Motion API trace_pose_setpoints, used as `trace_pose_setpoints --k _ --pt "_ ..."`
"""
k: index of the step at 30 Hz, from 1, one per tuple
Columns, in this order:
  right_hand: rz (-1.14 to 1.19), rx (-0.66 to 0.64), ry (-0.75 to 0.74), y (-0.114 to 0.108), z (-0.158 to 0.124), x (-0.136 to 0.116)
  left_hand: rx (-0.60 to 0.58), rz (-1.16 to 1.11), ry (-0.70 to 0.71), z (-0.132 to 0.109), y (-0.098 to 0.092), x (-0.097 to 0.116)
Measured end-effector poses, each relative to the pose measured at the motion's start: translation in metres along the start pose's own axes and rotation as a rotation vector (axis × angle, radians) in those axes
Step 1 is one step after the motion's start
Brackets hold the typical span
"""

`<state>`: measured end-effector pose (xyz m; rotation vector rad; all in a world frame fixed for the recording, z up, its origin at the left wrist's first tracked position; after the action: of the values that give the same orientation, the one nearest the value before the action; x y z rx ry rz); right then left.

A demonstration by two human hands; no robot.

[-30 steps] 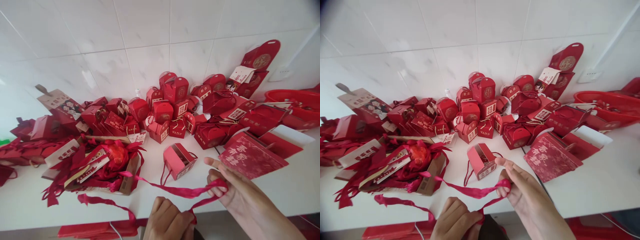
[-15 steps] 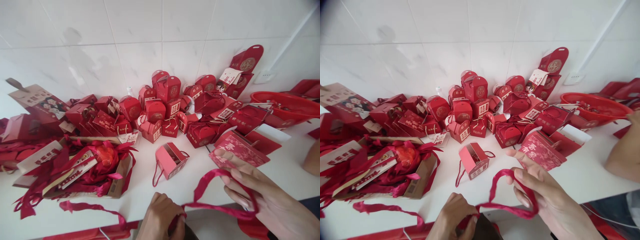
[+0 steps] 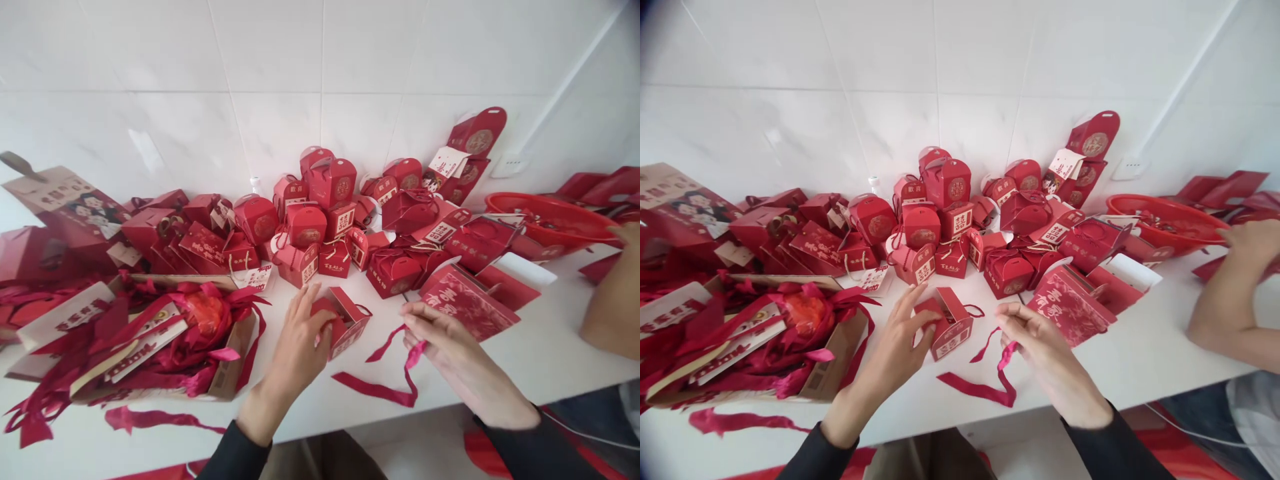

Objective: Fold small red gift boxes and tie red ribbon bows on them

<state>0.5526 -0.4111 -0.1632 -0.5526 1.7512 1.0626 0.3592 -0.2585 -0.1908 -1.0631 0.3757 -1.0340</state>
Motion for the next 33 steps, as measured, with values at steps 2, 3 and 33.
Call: trace_pose_setpoints --k 2,3,33 --pt "-0.098 0.013 -0.057 -0.005 0.008 0.004 -0.001 -0.019 -0.043 0.001 0.0 0.002" --pt "-0.126 0.015 -0.082 -0.005 0.01 0.003 -0.002 -0.005 -0.064 0.001 -0.001 0.003" --pt "-0.994 -0.103 -0.255 0.016 0.061 0.074 0.11 0.35 -0.04 -0.04 -0.009 0.016"
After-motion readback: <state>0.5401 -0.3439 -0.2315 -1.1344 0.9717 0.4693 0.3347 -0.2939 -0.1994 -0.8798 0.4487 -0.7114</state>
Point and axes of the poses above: each hand's wrist, its own z-axis towards the middle knuckle, its own y-axis out of the palm, x = y × z, the point moved 1 cm from there along z, towards the middle knuckle, and after that the axes turned 14 degrees about z, right-handed, at the moved point
